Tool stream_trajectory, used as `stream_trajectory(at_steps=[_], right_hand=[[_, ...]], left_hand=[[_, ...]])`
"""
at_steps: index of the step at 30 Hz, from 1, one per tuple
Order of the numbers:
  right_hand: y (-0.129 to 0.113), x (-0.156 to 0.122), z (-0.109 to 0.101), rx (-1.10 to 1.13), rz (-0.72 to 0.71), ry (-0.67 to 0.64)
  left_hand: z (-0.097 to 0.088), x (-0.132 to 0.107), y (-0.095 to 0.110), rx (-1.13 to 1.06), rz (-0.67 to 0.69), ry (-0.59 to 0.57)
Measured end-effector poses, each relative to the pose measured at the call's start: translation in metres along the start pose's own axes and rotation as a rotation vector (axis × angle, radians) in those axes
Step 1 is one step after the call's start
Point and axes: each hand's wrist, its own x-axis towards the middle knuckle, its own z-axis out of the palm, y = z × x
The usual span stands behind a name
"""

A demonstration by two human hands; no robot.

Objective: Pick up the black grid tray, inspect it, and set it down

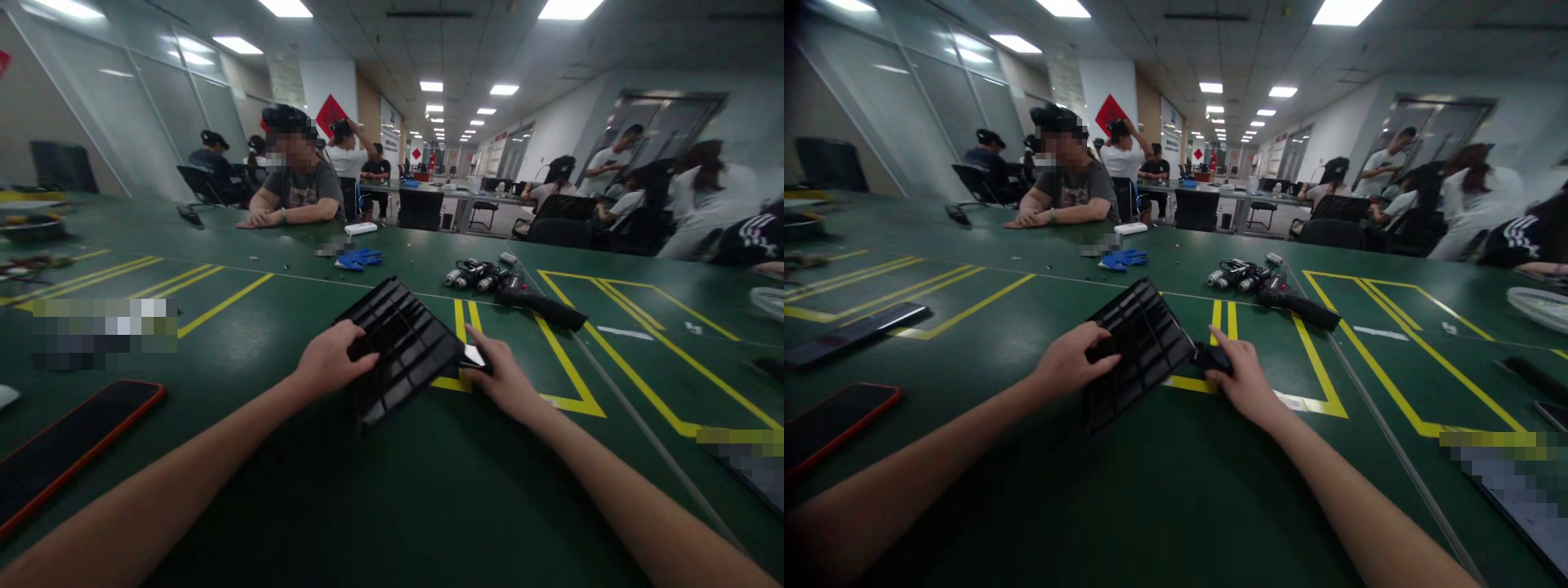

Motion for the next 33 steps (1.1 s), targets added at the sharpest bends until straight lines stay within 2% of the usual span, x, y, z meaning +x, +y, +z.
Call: stream_trajectory(at_steps=[3,5,9,11,12,14,17,18,21,24,26,28,31,33], right_hand=[[0.028,0.008,-0.013,-0.046,0.186,0.054],[0.048,0.011,-0.017,-0.131,0.255,0.067],[0.072,0.011,-0.015,-0.261,0.264,0.031],[0.072,0.011,-0.015,-0.313,0.231,0.033],[0.068,0.011,-0.015,-0.341,0.209,0.054],[0.054,0.01,-0.015,-0.373,0.166,0.126],[0.016,0.002,-0.009,-0.285,0.079,0.169],[0.0,-0.003,-0.006,-0.232,0.038,0.137],[-0.047,-0.021,0.007,-0.117,-0.122,-0.069],[-0.079,-0.037,0.017,-0.086,-0.234,-0.286],[-0.088,-0.043,0.021,-0.082,-0.255,-0.358],[-0.089,-0.045,0.022,-0.081,-0.26,-0.357],[-0.082,-0.039,0.023,-0.071,-0.29,-0.273],[-0.069,-0.031,0.021,-0.102,-0.311,-0.158]], left_hand=[[-0.016,0.01,-0.04,0.187,-0.191,-0.034],[-0.025,0.013,-0.063,0.291,-0.294,-0.089],[-0.036,0.016,-0.094,0.37,-0.422,-0.225],[-0.041,0.017,-0.099,0.372,-0.439,-0.255],[-0.043,0.017,-0.099,0.367,-0.434,-0.232],[-0.044,0.017,-0.089,0.337,-0.397,-0.094],[-0.032,0.009,-0.055,0.169,-0.26,0.14],[-0.023,0.004,-0.04,0.073,-0.19,0.142],[0.013,-0.014,0.001,-0.159,0.078,-0.02],[0.04,-0.028,0.024,-0.206,0.29,-0.195],[0.045,-0.03,0.027,-0.199,0.348,-0.239],[0.042,-0.031,0.026,-0.182,0.351,-0.204],[0.033,-0.034,0.029,-0.129,0.37,-0.089],[0.026,-0.042,0.036,-0.089,0.448,-0.045]])
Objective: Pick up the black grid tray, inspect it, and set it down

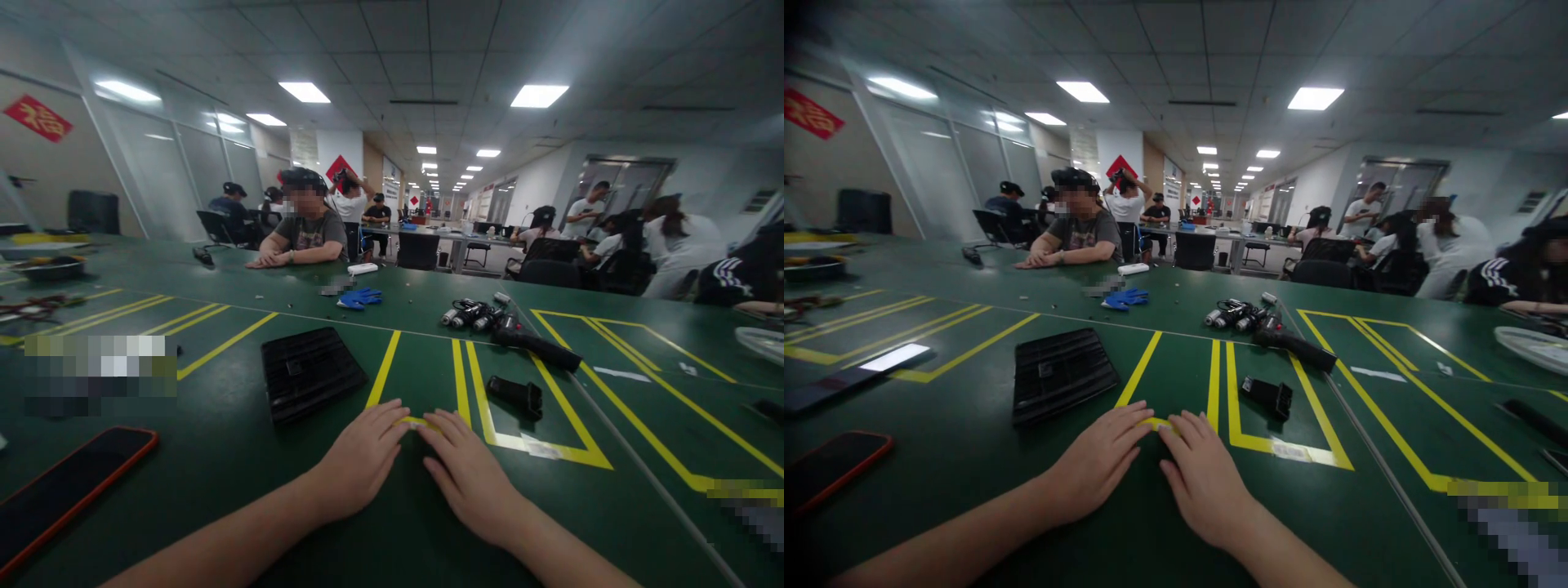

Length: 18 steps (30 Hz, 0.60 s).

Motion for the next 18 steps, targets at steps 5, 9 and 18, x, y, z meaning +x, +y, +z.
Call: stream_trajectory(at_steps=[5,9,18], right_hand=[[0.067,0.001,-0.014,-0.337,0.209,0.314],[0.112,-0.007,-0.018,-0.454,0.491,0.364],[0.118,-0.005,-0.021,-0.334,0.594,0.165]], left_hand=[[-0.009,-0.018,0.04,-0.069,0.216,-0.124],[-0.007,-0.027,0.047,-0.119,0.182,-0.114],[-0.007,-0.004,0.001,-0.035,-0.442,-0.096]])
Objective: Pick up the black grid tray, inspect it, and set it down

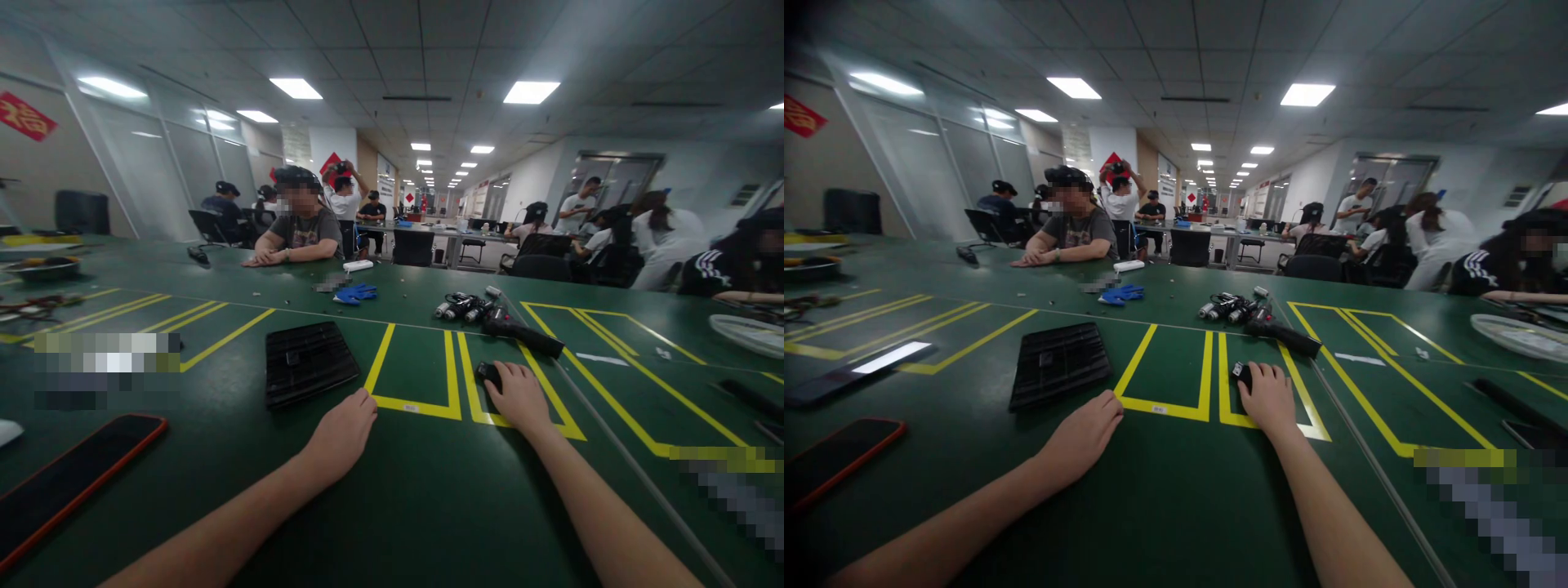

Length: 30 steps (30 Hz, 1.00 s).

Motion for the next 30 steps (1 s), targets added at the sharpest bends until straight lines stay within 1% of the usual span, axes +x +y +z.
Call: stream_trajectory(at_steps=[2,3,6,7,9,11,13,14,15,16,17,18,19,20,21,22,23,24,25,27,28,30], right_hand=[[-0.001,-0.001,-0.001,-0.007,-0.008,0.01],[-0.002,-0.001,-0.001,-0.008,-0.009,0.017],[-0.002,-0.001,0.001,-0.015,-0.005,0.032],[-0.002,-0.001,0.002,-0.017,0.001,0.033],[-0.002,0.0,0.004,-0.012,0.016,0.022],[-0.002,0.0,0.004,0.001,0.028,-0.002],[-0.002,0.0,0.003,0.016,0.034,-0.029],[-0.002,0.0,0.003,0.022,0.034,-0.036],[-0.001,0.0,0.003,0.027,0.034,-0.043],[-0.001,0.0,0.004,0.031,0.036,-0.048],[-0.001,0.0,0.004,0.032,0.037,-0.051],[-0.001,0.001,0.004,0.032,0.04,-0.053],[-0.001,0.001,0.005,0.032,0.045,-0.058],[-0.001,0.001,0.005,0.032,0.051,-0.068],[-0.001,0.002,0.005,0.032,0.056,-0.078],[-0.001,0.002,0.005,0.033,0.06,-0.085],[-0.001,0.002,0.005,0.034,0.063,-0.09],[0.0,0.003,0.005,0.036,0.063,-0.093],[0.0,0.003,0.005,0.038,0.061,-0.093],[0.001,0.003,0.005,0.044,0.059,-0.095],[0.001,0.003,0.005,0.05,0.06,-0.098],[0.0,0.003,0.006,0.074,0.065,-0.102]], left_hand=[[-0.004,-0.004,-0.003,-0.092,0.023,0.004],[-0.005,-0.006,-0.005,-0.149,0.03,0.028],[-0.005,-0.009,-0.014,-0.347,-0.007,0.155],[-0.004,-0.007,-0.017,-0.42,-0.047,0.191],[-0.001,-0.002,-0.023,-0.606,-0.156,0.218],[0.001,0.003,-0.026,-0.867,-0.281,0.235],[-0.002,0.007,-0.026,-1.158,-0.422,0.251],[-0.006,0.009,-0.025,-1.276,-0.486,0.233],[-0.012,0.01,-0.026,-1.347,-0.535,0.191],[-0.021,0.011,-0.028,-1.352,-0.565,0.143],[-0.032,0.012,-0.033,-1.284,-0.566,0.109],[-0.044,0.014,-0.04,-1.143,-0.536,0.103],[-0.056,0.016,-0.049,-0.946,-0.492,0.131],[-0.068,0.019,-0.062,-0.704,-0.427,0.181],[-0.078,0.022,-0.076,-0.44,-0.365,0.228],[-0.087,0.026,-0.092,-0.203,-0.336,0.269],[-0.093,0.03,-0.107,-0.021,-0.341,0.249],[-0.096,0.034,-0.121,0.126,-0.359,0.176],[-0.097,0.037,-0.134,0.232,-0.383,0.096],[-0.095,0.041,-0.151,0.322,-0.41,-0.064],[-0.093,0.042,-0.156,0.328,-0.408,-0.11],[-0.09,0.042,-0.158,0.314,-0.388,-0.149]])
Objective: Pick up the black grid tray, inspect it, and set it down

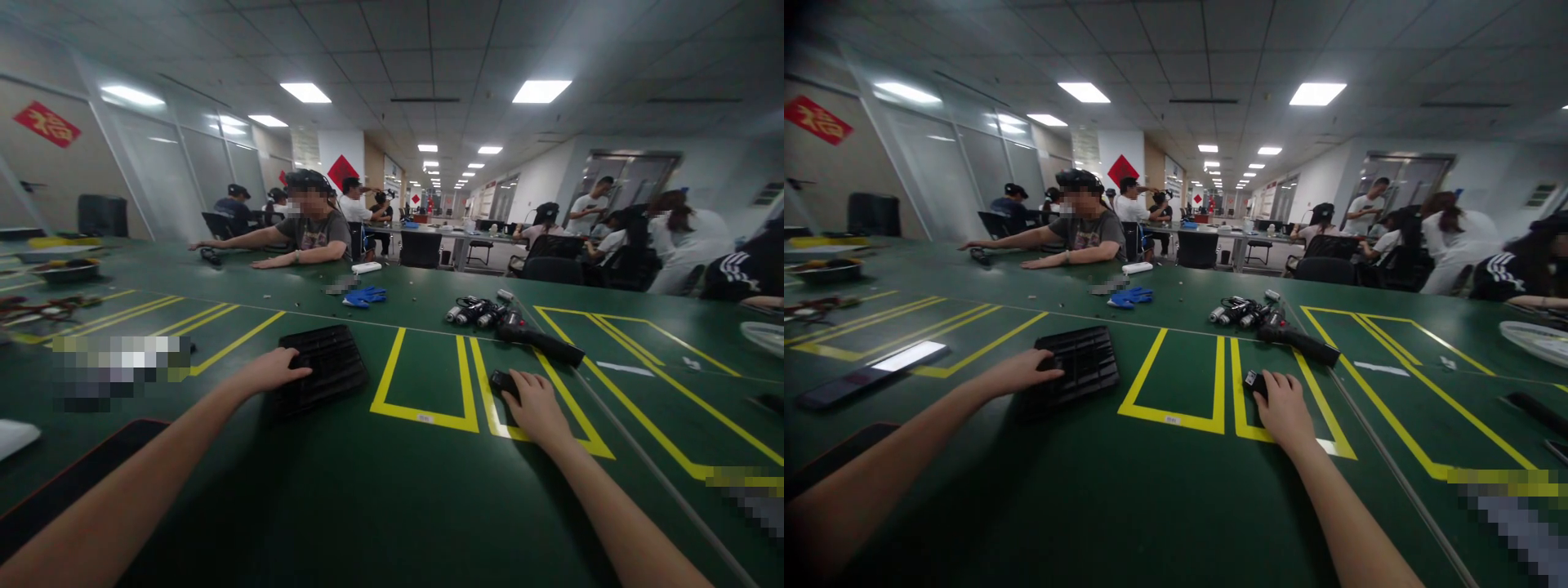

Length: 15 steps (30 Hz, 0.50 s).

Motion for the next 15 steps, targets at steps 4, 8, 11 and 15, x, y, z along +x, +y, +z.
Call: stream_trajectory(at_steps=[4,8,11,15], right_hand=[[-0.006,-0.004,0.004,0.067,-0.021,0.009],[-0.016,-0.012,0.008,0.109,-0.079,0.038],[-0.025,-0.017,0.009,0.173,-0.114,0.052],[-0.046,-0.03,0.011,0.37,-0.157,0.033]], left_hand=[[-0.001,-0.007,0.006,0.024,-0.018,-0.011],[-0.005,-0.007,0.005,0.02,0.0,0.003],[-0.006,-0.005,0.007,0.032,0.001,-0.025],[0.008,-0.023,0.039,-0.086,-0.008,0.035]])
